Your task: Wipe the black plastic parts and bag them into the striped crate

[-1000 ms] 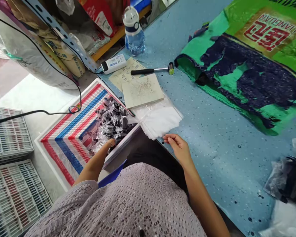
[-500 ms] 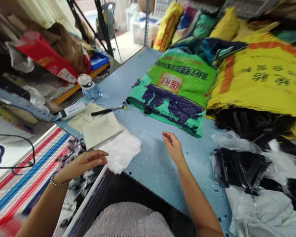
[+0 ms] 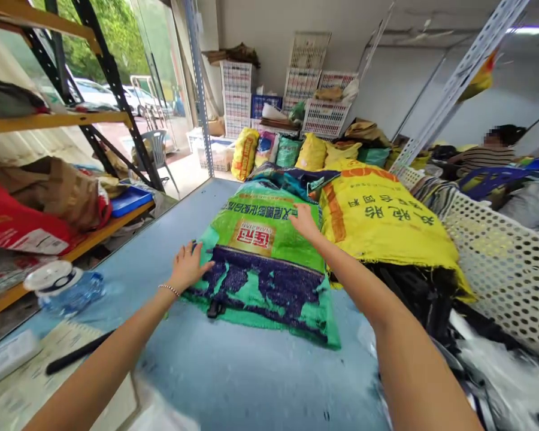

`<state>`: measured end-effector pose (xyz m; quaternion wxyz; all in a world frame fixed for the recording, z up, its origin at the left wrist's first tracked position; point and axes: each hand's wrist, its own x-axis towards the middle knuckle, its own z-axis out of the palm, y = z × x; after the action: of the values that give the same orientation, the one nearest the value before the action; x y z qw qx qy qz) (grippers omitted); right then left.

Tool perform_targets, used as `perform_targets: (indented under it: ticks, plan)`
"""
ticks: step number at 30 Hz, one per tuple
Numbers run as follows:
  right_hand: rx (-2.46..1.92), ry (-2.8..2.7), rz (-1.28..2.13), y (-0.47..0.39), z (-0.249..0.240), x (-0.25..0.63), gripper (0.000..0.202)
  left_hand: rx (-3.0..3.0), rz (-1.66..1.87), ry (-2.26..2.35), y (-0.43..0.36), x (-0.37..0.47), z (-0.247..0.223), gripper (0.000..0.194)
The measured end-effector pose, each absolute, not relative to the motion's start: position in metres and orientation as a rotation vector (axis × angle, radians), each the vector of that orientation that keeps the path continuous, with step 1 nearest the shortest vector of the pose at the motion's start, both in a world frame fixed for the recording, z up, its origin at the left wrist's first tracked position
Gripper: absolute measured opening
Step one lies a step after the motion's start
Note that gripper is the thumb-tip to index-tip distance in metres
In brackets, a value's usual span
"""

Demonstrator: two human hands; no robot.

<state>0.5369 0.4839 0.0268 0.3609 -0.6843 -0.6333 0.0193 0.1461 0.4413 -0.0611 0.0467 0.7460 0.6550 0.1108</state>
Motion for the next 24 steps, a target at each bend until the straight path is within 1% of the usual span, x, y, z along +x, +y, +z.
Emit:
perform_targets:
  ticks: [2, 5, 6, 7, 8, 11, 13, 16, 20, 24]
  plan:
    - [-1.814, -1.536, -0.059, 0.538, 0.045, 0.552, 0.063, 2.263, 0.257, 1.931, 0.453, 0.152, -0.077, 0.084]
    - [-1.958, -1.346, -0.156, 0.602, 0.059, 0.570, 0.089, 2.239, 0.184, 1.750, 0.445, 0.160, -0.104, 0.089]
    - [-1.998, -1.279, -0.144, 0.617, 0.059, 0.576, 0.094, 2.256, 0.192, 1.713, 0.438, 0.165, -0.112, 0.093]
    - [-2.017, -1.230, -0.118, 0.629, 0.056, 0.581, 0.094, 2.295, 0.214, 1.690, 0.428, 0.170, -0.119, 0.098]
    - [-2.012, -1.206, -0.086, 0.638, 0.051, 0.586, 0.087, 2.352, 0.238, 1.668, 0.418, 0.177, -0.124, 0.103]
    - [-1.938, -1.274, -0.040, 0.646, 0.031, 0.593, 0.050, 2.516, 0.240, 1.558, 0.391, 0.201, -0.129, 0.112]
    - [-1.890, -1.358, -0.022, 0.638, 0.023, 0.590, 0.036, 2.541, 0.175, 1.472, 0.382, 0.217, -0.127, 0.112]
    - [-1.819, -1.462, 0.009, 0.615, 0.022, 0.576, 0.029, 2.527, 0.096, 1.430, 0.378, 0.237, -0.123, 0.099]
    - [-1.662, -1.622, 0.037, 0.566, 0.029, 0.546, 0.018, 2.530, 0.166, 1.455, 0.379, 0.256, -0.124, 0.075]
    - [-1.466, -1.809, 0.062, 0.487, 0.026, 0.498, 0.011, 2.513, 0.204, 1.539, 0.377, 0.269, -0.122, 0.063]
